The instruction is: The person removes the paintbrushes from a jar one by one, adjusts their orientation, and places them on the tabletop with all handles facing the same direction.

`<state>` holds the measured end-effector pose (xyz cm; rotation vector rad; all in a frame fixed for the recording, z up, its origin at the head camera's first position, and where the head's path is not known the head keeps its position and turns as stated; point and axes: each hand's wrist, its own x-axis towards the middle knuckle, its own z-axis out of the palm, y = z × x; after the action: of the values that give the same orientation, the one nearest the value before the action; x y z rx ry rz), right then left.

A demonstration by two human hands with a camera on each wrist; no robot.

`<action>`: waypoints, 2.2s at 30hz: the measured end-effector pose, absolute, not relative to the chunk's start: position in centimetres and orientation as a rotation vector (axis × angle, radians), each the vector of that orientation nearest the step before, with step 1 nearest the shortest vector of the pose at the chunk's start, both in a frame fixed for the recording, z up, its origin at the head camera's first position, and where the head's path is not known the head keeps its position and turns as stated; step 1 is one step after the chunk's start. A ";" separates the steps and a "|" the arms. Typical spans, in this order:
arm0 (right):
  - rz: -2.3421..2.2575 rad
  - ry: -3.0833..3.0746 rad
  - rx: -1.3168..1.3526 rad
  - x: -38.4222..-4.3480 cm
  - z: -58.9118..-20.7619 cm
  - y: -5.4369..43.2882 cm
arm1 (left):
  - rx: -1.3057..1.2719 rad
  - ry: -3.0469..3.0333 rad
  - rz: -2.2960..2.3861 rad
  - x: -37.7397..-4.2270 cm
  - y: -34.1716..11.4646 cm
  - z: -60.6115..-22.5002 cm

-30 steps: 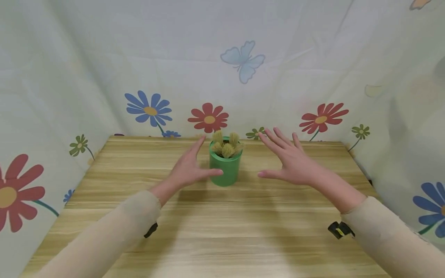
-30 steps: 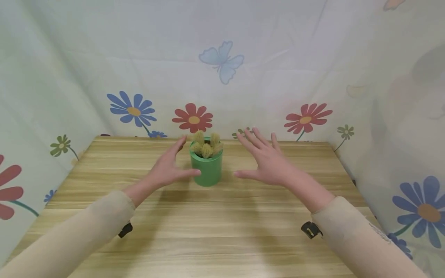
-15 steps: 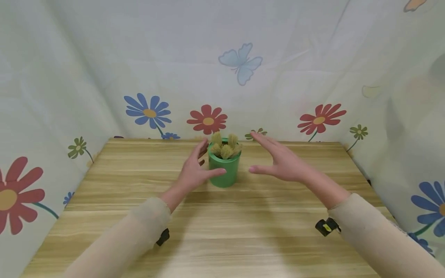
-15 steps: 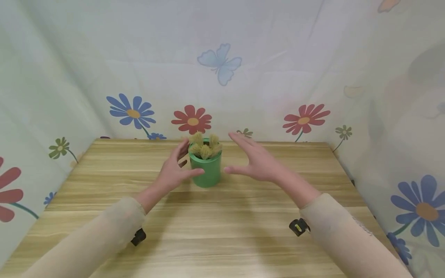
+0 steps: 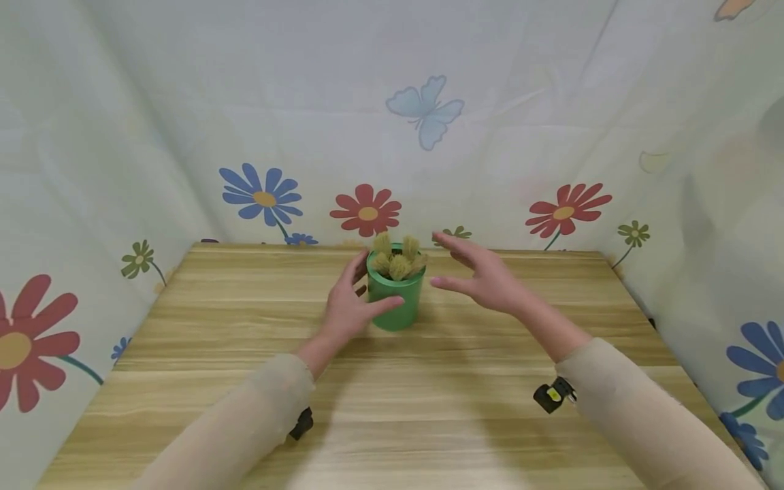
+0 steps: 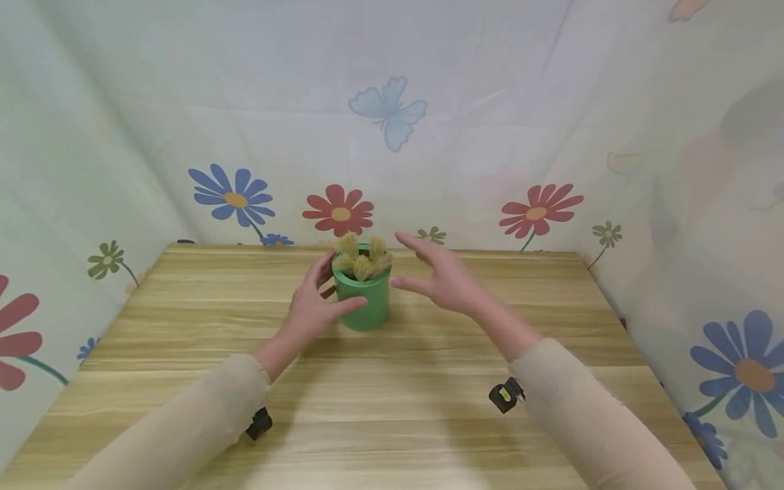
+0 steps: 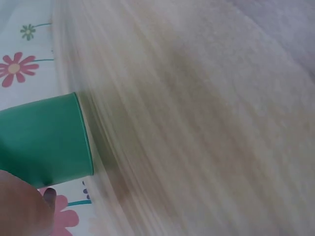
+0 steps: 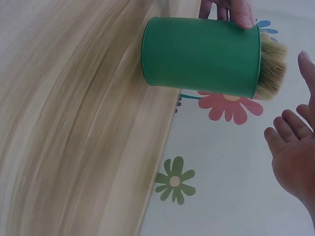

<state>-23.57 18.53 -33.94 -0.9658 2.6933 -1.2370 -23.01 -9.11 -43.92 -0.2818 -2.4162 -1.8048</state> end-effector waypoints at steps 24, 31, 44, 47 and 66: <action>-1.499 2.697 -0.948 -25.0 -36.6 16.4 | -0.189 -2.392 -1.785 -23.3 -8.2 -44.3; -1.510 2.711 -0.980 -25.3 -36.8 15.8 | -0.199 -2.399 -1.767 -23.2 -8.2 -44.1; -1.464 2.787 -0.982 -25.7 -36.8 15.2 | -0.207 -2.395 -1.764 -23.3 -8.3 -44.2; -1.460 2.789 -0.977 -25.7 -36.8 15.2 | -0.216 -2.394 -1.758 -23.3 -8.3 -44.2; -1.536 2.882 -0.990 -25.6 -34.1 15.0 | -0.249 -2.378 -1.763 -23.3 -8.4 -44.2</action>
<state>-25.60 14.96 -34.08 -0.9898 2.8819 -1.5356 -23.34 -8.38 -44.18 -0.2494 -2.3783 -1.7635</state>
